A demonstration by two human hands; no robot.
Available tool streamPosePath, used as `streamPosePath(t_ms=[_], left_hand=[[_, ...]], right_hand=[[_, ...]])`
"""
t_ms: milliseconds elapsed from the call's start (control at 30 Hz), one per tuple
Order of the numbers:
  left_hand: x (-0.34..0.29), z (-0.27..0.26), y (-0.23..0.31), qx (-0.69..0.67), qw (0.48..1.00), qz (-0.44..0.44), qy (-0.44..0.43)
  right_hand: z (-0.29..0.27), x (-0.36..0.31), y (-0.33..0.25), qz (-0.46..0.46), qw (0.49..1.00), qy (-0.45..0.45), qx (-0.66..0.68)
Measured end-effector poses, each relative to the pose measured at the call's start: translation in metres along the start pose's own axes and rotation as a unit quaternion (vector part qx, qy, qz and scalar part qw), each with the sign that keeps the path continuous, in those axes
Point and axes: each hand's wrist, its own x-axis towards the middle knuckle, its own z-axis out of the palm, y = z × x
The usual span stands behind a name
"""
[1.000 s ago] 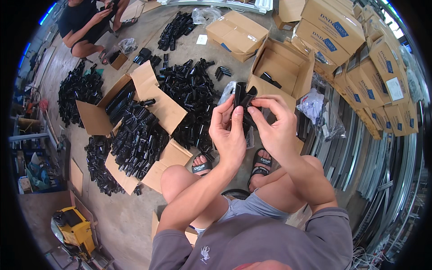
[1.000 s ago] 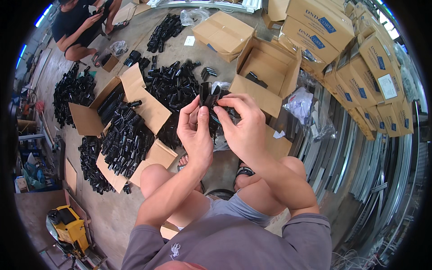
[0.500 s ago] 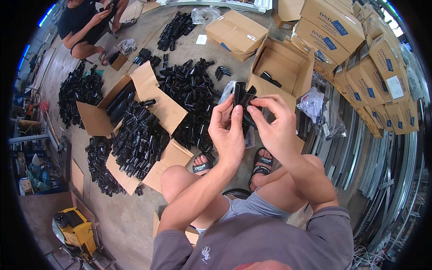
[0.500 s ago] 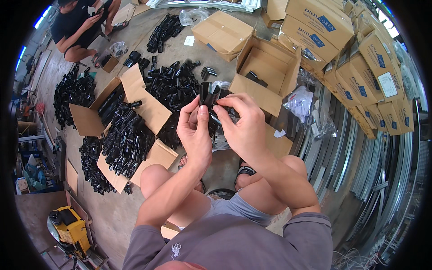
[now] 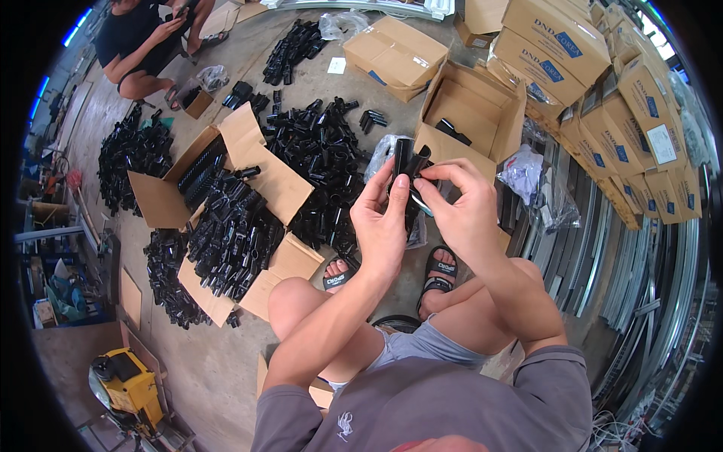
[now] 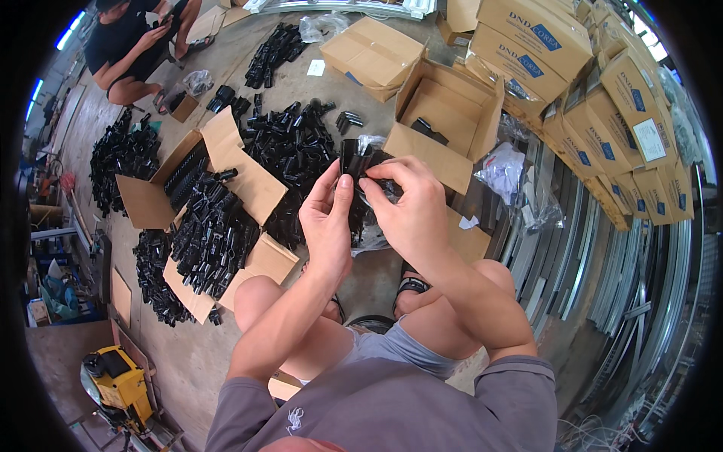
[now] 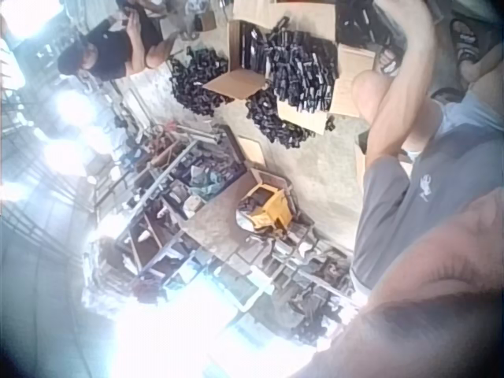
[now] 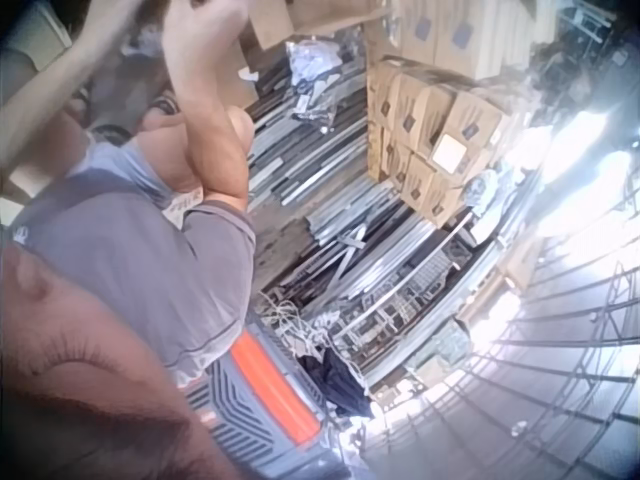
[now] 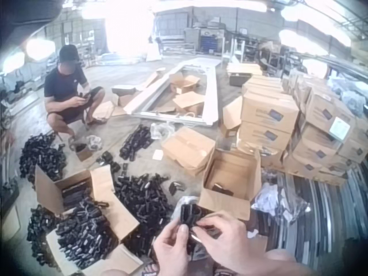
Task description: The person sorts through and handles various black plastic joints and connectors from boxes on the floor, picking them up to look at them and placing them back.
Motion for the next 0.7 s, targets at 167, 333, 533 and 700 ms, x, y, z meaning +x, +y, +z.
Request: streamPosePath(t_ms=[167, 333, 533, 700], left_hand=[[0.0, 0.0, -0.005, -0.008, 1.0, 0.006, 0.006], [0.0, 0.0, -0.004, -0.008, 1.0, 0.021, 0.01], [-0.001, 0.0, -0.005, -0.01, 0.999, 0.039, 0.009], [0.001, -0.001, -0.002, -0.013, 0.999, 0.038, 0.011]], right_hand=[[0.004, -0.001, 0.004, 0.004, 1.0, -0.008, -0.003], [0.006, -0.001, 0.004, -0.061, 0.995, -0.019, -0.082], [0.007, -0.004, 0.002, -0.021, 0.999, -0.013, 0.02], [0.011, -0.001, 0.001, -0.086, 0.995, 0.003, -0.057]])
